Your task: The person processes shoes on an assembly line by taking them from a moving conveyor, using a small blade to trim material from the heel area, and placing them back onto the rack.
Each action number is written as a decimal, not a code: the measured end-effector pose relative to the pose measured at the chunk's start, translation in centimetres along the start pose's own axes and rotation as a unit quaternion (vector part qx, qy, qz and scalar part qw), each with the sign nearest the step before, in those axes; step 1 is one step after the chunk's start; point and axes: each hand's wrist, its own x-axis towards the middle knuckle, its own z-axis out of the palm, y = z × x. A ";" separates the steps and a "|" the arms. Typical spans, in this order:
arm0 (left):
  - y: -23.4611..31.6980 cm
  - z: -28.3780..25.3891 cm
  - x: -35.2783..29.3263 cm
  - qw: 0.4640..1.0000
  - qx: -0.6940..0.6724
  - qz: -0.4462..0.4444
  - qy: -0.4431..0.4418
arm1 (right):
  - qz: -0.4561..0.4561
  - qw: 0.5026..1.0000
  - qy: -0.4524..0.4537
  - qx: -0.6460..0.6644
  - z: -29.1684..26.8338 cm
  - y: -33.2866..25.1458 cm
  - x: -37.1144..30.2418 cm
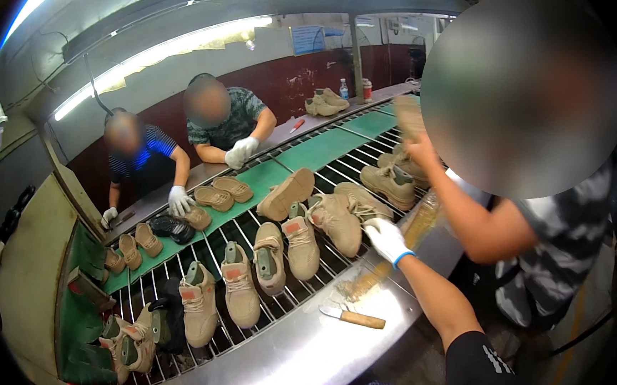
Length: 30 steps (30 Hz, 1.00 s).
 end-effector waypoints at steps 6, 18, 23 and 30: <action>-0.4 0.0 -0.5 0.998 0.005 -0.050 -0.030 | 0.037 0.959 -0.003 -0.279 1.5 0.6 5.2; 0.5 -1.4 -0.1 0.997 0.039 -0.054 -0.030 | 0.237 0.829 0.017 0.505 -2.5 1.1 4.4; 3.0 0.9 3.1 0.985 -0.169 -0.033 -0.030 | 0.052 0.836 -0.102 0.537 -7.9 -0.8 -8.1; 13.0 1.3 3.3 0.510 -0.821 -0.257 -0.024 | -0.380 0.861 -0.325 0.091 -7.9 -21.4 -25.8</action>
